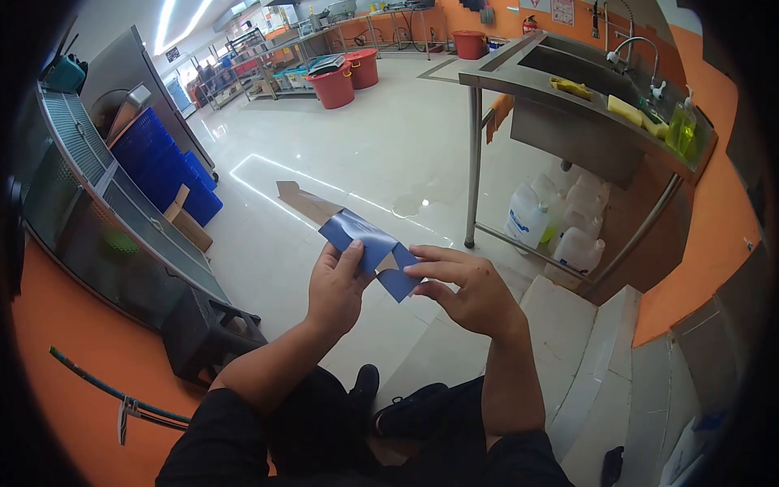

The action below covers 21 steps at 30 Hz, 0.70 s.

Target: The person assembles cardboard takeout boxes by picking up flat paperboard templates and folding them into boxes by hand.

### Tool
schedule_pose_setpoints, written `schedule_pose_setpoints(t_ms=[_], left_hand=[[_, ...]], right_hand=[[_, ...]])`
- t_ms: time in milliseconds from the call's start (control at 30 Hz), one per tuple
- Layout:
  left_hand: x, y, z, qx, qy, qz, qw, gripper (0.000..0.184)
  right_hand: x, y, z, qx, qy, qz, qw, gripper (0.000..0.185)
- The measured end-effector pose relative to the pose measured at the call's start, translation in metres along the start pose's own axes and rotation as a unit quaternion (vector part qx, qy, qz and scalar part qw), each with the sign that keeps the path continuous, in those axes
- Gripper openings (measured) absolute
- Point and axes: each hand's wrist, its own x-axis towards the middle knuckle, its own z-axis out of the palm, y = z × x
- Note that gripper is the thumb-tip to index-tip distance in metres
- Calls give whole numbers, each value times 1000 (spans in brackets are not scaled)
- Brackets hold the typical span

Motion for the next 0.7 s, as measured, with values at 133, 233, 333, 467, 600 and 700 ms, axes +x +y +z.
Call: schedule_pose_setpoints(t_ms=[133,233,333,467,600,700], left_hand=[[3,-4,-7,-30,-12,-20,999,23],[2,-2,-6,-60,-42,-17,997,23],[1,-3,-3,-41,-66,14,997,26],[2,-14,-13,14,-133,34,990,38],[1,-14,-6,20,-162,67,984,42],[0,-7,-3,16,-174,55,983,42]], right_hand=[[-1,8,5,82,70,15,994,19],[0,15,17,230,155,38,960,13],[1,10,17,216,136,13,967,14],[9,2,12,39,72,-92,992,29],[6,-8,12,-14,61,-55,996,34],[7,-1,17,-19,88,-69,994,35]])
